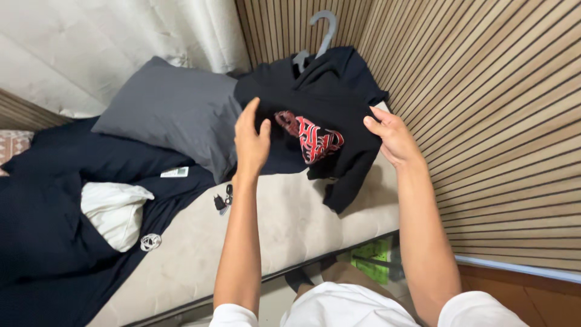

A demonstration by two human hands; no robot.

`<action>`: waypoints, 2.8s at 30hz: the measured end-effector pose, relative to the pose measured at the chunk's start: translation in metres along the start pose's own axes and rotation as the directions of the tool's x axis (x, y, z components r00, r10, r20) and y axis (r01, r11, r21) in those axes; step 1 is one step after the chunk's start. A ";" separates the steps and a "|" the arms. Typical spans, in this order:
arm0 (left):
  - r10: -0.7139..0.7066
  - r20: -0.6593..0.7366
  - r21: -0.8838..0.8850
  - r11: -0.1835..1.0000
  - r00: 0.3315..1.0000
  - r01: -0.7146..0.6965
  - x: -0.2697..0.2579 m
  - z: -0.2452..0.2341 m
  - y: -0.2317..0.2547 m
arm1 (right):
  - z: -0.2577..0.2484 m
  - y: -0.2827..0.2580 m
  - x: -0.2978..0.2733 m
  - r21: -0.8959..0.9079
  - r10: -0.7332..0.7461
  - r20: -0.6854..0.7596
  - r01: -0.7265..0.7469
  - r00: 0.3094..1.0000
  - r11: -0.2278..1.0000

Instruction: The person puts a grey shirt and a black hoodie onto hangers and places them on a closet rod before lifting and moving a small black table.

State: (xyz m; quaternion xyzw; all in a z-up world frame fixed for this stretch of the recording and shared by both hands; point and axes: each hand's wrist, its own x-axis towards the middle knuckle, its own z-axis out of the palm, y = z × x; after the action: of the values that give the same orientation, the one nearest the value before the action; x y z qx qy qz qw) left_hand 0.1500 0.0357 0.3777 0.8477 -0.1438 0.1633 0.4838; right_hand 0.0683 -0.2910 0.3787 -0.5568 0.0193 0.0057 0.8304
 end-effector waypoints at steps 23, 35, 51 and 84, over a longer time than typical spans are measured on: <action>0.138 -0.154 0.414 0.908 0.978 -0.062 -0.033 -0.128 0.033 | 0.055 -0.059 -0.021 -0.554 -0.034 0.254 0.174 0.967 0.814; 0.292 -0.415 0.639 0.768 0.862 0.047 -0.049 -0.138 0.034 | 0.129 -0.066 0.018 -0.694 -0.198 0.302 0.357 0.933 0.625; 0.281 -0.438 0.649 0.756 0.854 0.084 -0.067 -0.176 0.068 | 0.215 -0.065 0.096 -0.642 -0.617 0.479 0.729 0.624 0.238; 0.230 -0.504 0.647 0.740 0.833 0.186 -0.101 -0.251 0.116 | 0.303 -0.047 0.090 -0.407 -0.260 0.740 0.721 0.620 0.561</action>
State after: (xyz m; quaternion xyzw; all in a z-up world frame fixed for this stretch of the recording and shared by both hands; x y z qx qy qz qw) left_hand -0.0223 0.2055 0.5453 0.8771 0.0606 0.4476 0.1630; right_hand 0.1676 -0.0294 0.5340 -0.7633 -0.4162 -0.0579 0.4908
